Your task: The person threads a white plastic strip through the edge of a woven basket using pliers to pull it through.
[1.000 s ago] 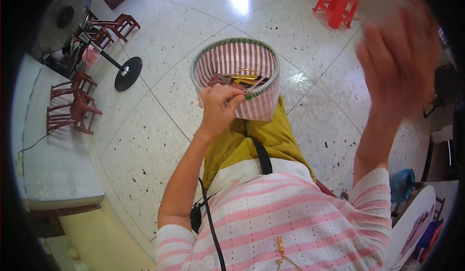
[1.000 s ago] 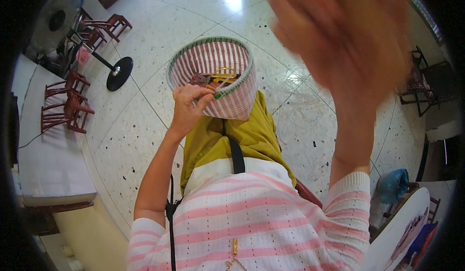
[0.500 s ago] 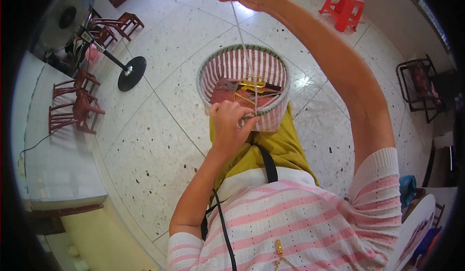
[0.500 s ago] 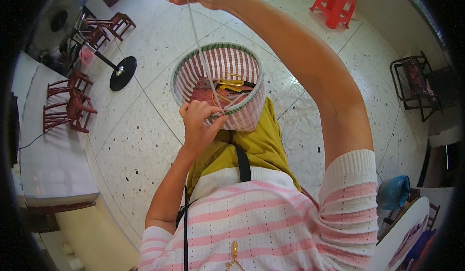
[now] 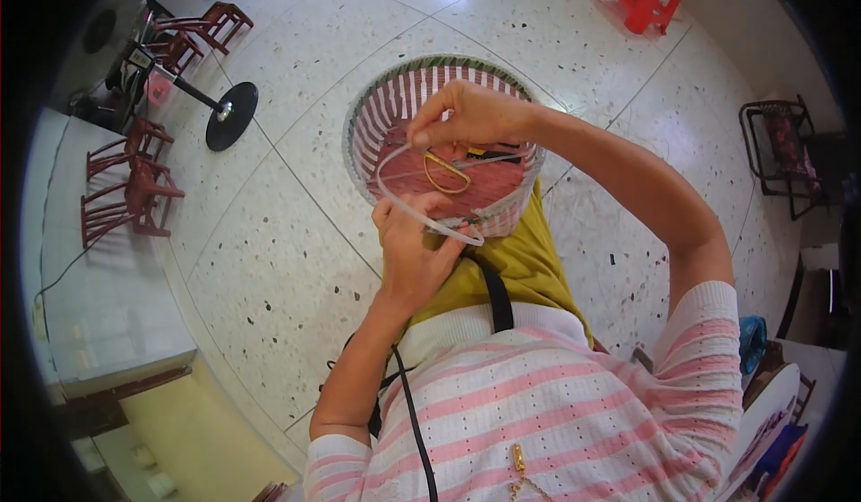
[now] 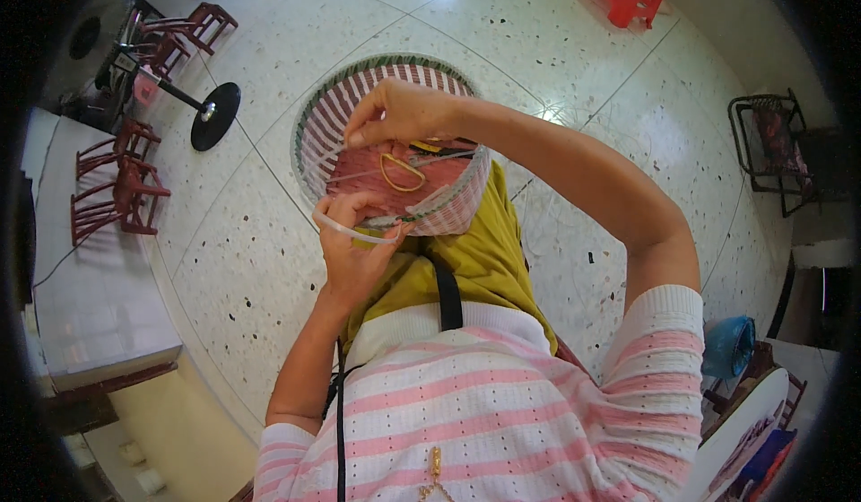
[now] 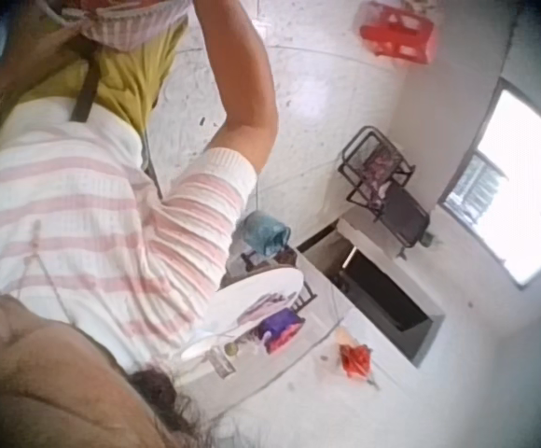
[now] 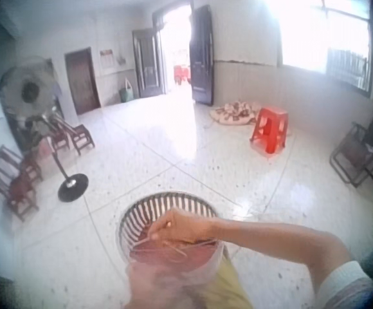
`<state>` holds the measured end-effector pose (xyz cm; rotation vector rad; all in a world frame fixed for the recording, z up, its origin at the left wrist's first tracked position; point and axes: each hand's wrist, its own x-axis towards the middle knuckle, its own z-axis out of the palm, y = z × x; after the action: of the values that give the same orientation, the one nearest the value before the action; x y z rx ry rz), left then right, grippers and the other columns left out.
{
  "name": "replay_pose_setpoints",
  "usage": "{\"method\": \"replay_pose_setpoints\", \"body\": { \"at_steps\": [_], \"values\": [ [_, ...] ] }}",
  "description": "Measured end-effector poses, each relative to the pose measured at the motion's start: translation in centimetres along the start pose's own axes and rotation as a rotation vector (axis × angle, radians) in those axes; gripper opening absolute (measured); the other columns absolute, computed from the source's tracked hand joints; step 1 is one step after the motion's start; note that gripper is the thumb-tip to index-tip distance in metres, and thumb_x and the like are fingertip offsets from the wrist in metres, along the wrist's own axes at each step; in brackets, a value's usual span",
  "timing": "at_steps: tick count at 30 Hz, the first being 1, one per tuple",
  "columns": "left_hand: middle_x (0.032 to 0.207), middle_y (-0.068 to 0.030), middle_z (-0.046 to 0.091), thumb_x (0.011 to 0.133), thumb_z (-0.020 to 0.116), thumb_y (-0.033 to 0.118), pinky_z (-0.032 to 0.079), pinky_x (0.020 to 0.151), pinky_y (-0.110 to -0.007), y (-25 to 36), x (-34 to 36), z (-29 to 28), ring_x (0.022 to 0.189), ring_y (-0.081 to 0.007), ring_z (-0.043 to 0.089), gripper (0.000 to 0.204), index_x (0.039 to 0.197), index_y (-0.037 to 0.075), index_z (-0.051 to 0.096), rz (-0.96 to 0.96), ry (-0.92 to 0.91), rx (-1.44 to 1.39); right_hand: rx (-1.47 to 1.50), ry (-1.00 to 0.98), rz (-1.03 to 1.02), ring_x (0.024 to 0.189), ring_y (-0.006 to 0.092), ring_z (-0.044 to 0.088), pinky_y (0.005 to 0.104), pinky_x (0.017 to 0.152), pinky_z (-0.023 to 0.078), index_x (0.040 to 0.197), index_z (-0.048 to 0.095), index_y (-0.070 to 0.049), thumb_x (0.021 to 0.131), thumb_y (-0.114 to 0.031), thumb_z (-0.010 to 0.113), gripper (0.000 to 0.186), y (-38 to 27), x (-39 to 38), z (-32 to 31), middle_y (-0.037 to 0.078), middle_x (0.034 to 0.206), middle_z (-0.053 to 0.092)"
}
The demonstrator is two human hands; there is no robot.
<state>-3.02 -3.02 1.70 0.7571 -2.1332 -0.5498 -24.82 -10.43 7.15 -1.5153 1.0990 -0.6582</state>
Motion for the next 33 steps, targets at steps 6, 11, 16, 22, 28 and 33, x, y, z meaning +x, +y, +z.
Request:
{"method": "replay_pose_setpoints", "body": {
  "at_steps": [6,11,16,22,28,33],
  "values": [
    [0.091,-0.0063,0.061,0.073,0.086,0.024,0.034,0.089,-0.04,-0.4,-2.0,0.4,0.089,-0.025,0.056,0.047,0.108,0.006,0.059,-0.115,0.023,-0.024,-0.034,-0.083,-0.153,0.076,0.0087,0.064,0.025,0.071,0.051,0.1,0.075,0.0,0.089,-0.008,0.073,0.014,0.3,-1.9,1.3,0.004,0.084,0.071],
    [0.093,-0.0061,0.06,0.07,0.088,0.021,0.034,0.088,-0.041,0.4,-2.0,0.2,0.086,-0.0252,0.056,0.048,0.102,0.006,0.056,0.038,0.078,0.031,0.266,-0.291,-0.032,0.075,0.0113,0.068,0.0252,0.07,0.056,0.099,0.074,0.003,0.089,-0.012,0.075,0.019,2.0,-2.8,2.1,0.007,0.084,0.073],
    [0.086,-0.0034,0.058,0.066,0.092,0.016,0.032,0.087,-0.036,0.3,-2.2,0.1,0.079,-0.0206,0.053,0.052,0.1,0.007,0.053,0.086,0.064,0.033,0.416,-0.337,0.155,0.072,0.0132,0.07,0.0239,0.065,0.057,0.093,0.07,0.001,0.086,-0.008,0.077,0.014,2.9,-4.0,3.5,0.008,0.082,0.072],
    [0.087,-0.0039,0.059,0.069,0.089,0.017,0.032,0.086,-0.038,0.6,-2.7,-0.3,0.079,-0.022,0.055,0.047,0.098,0.008,0.054,0.086,0.034,0.029,0.444,-0.32,0.222,0.075,0.0128,0.07,0.0249,0.069,0.056,0.091,0.068,0.002,0.084,-0.005,0.077,0.013,3.3,-4.2,4.1,0.007,0.083,0.072],
    [0.088,-0.005,0.061,0.07,0.088,0.02,0.034,0.081,-0.039,0.4,-2.6,-0.2,0.08,-0.0242,0.058,0.045,0.098,0.008,0.055,0.087,0.027,0.013,0.411,-0.347,0.219,0.072,0.0111,0.069,0.0237,0.065,0.055,0.091,0.071,0.003,0.082,-0.007,0.08,0.016,2.9,-4.5,4.0,0.007,0.082,0.073],
    [0.089,-0.0057,0.061,0.07,0.089,0.02,0.034,0.081,-0.04,0.1,-2.5,0.0,0.081,-0.0242,0.058,0.046,0.099,0.008,0.055,0.094,0.051,0.016,0.421,-0.381,0.262,0.068,0.01,0.066,0.0227,0.061,0.052,0.09,0.073,0.001,0.08,-0.007,0.08,0.014,2.9,-4.1,3.8,0.006,0.079,0.072]
  ]
}}
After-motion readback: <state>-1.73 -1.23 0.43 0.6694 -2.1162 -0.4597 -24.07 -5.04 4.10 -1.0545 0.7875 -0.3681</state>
